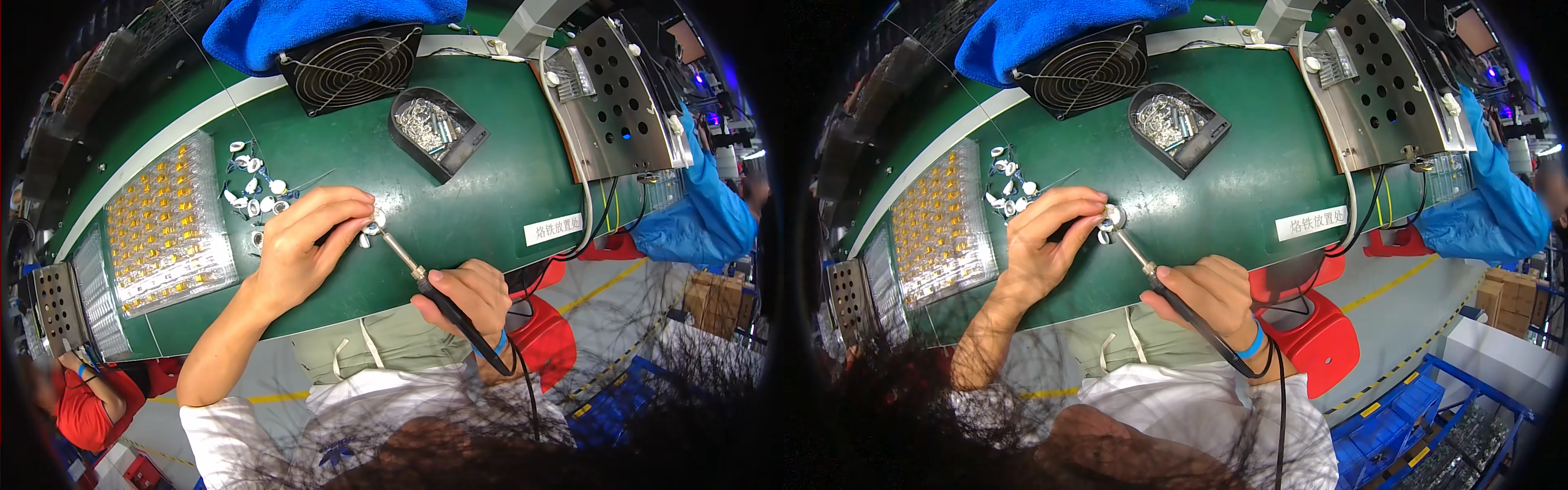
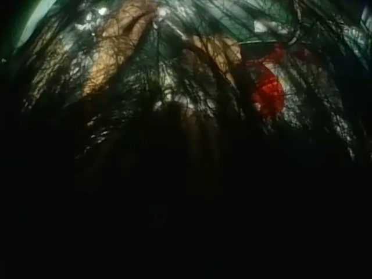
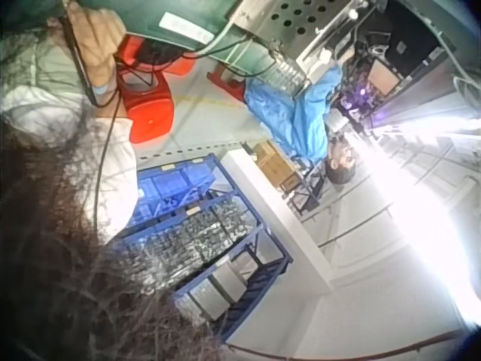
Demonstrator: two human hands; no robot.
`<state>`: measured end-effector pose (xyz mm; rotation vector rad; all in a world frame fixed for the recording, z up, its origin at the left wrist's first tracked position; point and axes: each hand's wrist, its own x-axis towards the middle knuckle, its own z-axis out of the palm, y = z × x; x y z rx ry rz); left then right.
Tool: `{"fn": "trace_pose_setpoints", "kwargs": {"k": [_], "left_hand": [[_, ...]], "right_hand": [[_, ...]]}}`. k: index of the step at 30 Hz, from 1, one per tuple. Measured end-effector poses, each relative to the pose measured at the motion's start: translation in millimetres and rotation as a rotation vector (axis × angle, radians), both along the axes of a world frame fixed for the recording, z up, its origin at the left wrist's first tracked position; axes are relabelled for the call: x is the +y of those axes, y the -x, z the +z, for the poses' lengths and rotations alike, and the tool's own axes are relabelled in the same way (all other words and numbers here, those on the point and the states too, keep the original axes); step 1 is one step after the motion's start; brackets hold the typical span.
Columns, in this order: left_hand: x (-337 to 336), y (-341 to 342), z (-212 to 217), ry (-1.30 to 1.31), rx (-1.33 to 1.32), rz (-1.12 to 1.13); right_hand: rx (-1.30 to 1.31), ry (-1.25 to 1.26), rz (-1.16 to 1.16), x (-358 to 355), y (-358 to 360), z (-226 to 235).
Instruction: Soldering electronic components onto a circuit board at a factory workstation.
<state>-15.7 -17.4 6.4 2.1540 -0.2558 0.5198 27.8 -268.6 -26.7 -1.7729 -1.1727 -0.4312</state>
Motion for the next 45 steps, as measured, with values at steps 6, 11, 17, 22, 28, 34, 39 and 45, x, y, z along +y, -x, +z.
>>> {"fn": "trace_pose_setpoints", "kwargs": {"k": [6,11,17,22,28,34,39,45], "left_hand": [[-1.2,0.6,-0.6,-0.005,-0.004,0.001],[-1.2,1.5,-1.3,-0.015,-0.008,0.004],[-0.2,-1.5,-0.7,-0.018,-0.002,-0.003],[2.9,-0.5,7.8,-0.037,-0.035,-0.024],[7.0,12.5,1.6,-0.082,-0.102,-0.089],[20.2,37.2,34.9,-0.139,-0.179,0.039],[136.1,23.5,70.6,-0.162,-0.155,0.38],[243.1,-77.3,32.7,-0.612,0.025,0.502]], "right_hand": [[-0.016,-0.04,-0.004,-0.4,0.0,-1.3],[-0.014,-0.033,-0.002,0.1,1.1,-1.9],[-0.015,-0.024,-0.013,0.4,-0.4,-2.4],[0.02,0.024,-0.063,-3.9,-2.9,16.2],[-0.048,0.201,-0.293,7.6,-47.3,28.7],[0.092,0.019,-0.291,4.6,-30.3,7.5],[0.199,-0.092,-0.175,7.1,-27.4,-9.2],[0.425,-0.018,-0.188,-39.9,-45.8,-84.3]]}}
